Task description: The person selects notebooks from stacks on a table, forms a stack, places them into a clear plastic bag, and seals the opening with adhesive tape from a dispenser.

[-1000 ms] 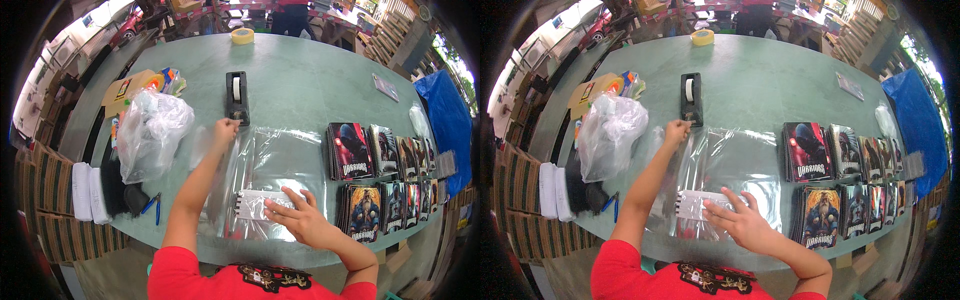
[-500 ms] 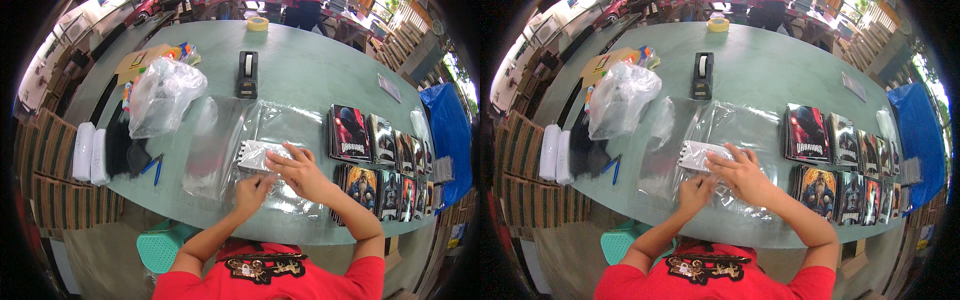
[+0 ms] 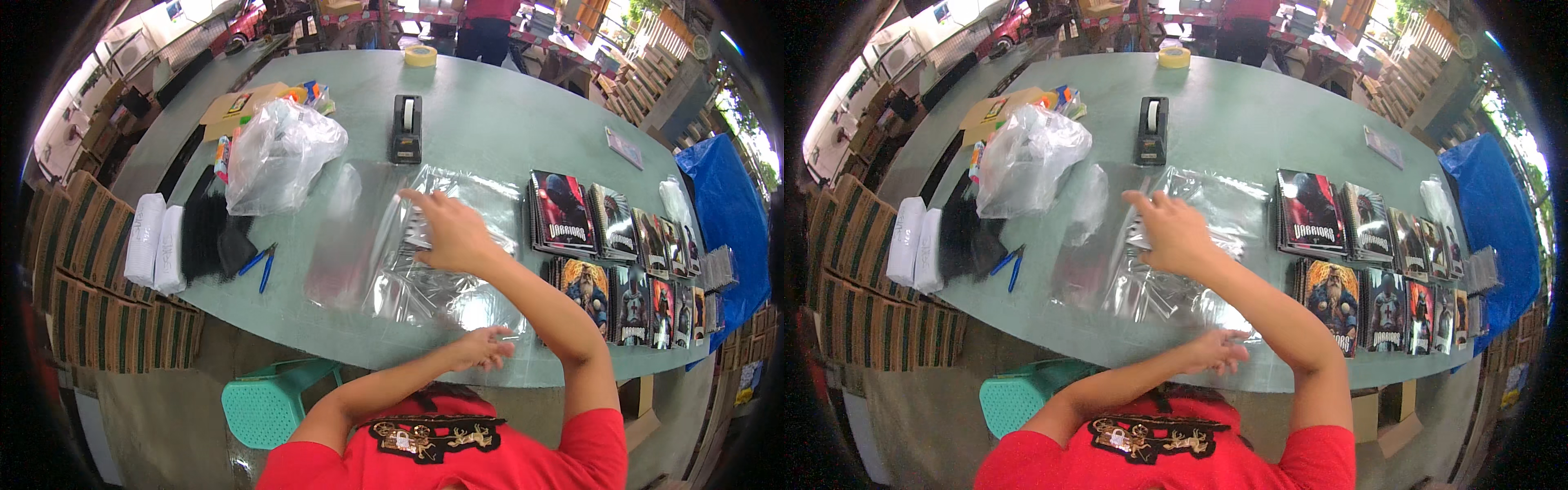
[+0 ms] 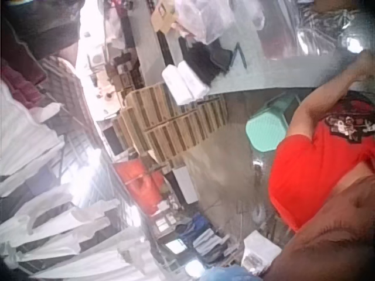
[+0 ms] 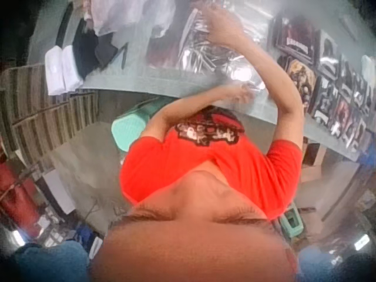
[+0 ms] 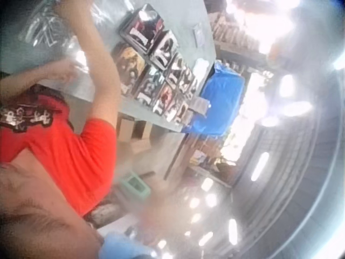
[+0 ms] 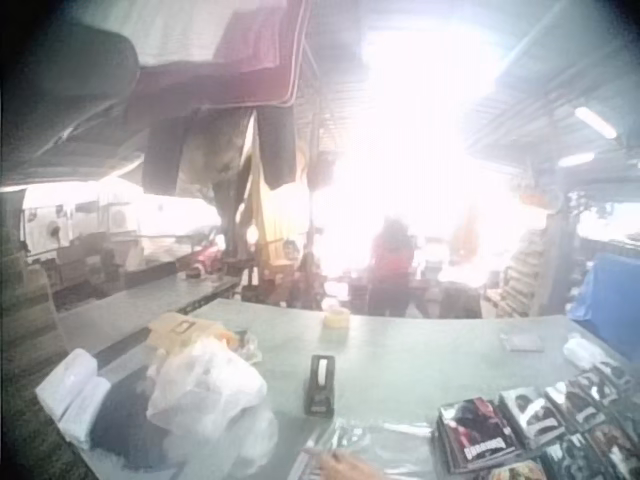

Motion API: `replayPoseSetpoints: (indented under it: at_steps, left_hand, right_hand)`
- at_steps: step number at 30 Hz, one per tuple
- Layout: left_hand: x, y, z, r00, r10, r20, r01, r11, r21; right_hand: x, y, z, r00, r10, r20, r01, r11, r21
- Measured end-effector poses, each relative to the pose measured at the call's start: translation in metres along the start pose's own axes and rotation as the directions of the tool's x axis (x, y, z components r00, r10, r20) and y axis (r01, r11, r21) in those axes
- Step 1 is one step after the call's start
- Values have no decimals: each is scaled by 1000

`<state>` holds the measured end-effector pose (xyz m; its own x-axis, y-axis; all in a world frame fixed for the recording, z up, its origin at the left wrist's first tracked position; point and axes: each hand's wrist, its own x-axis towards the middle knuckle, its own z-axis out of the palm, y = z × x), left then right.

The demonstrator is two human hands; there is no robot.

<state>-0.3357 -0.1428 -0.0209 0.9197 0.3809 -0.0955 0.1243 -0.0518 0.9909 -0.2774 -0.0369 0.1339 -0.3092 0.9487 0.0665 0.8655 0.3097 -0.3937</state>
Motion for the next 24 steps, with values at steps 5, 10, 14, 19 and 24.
replayPoseSetpoints:
  at_steps: [5,10,14,19,24]
  left_hand:
    - [-47,-76,-104,802,104,-588,15,981,193]
    - [-46,48,-139,741,220,-635,-261,965,31]
    - [-30,77,-146,700,569,-430,-335,795,506]
    - [-29,110,-148,646,324,-691,-274,944,186]
    - [-86,130,-110,745,653,-138,-434,631,643]
  right_hand:
    - [-85,68,-40,963,49,-264,139,751,646]
    - [-101,64,29,909,263,-322,9,761,649]
    - [-104,68,48,883,295,-366,169,527,833]
    - [-106,50,21,809,435,-394,138,512,848]
    - [-144,87,48,714,545,-440,223,420,880]
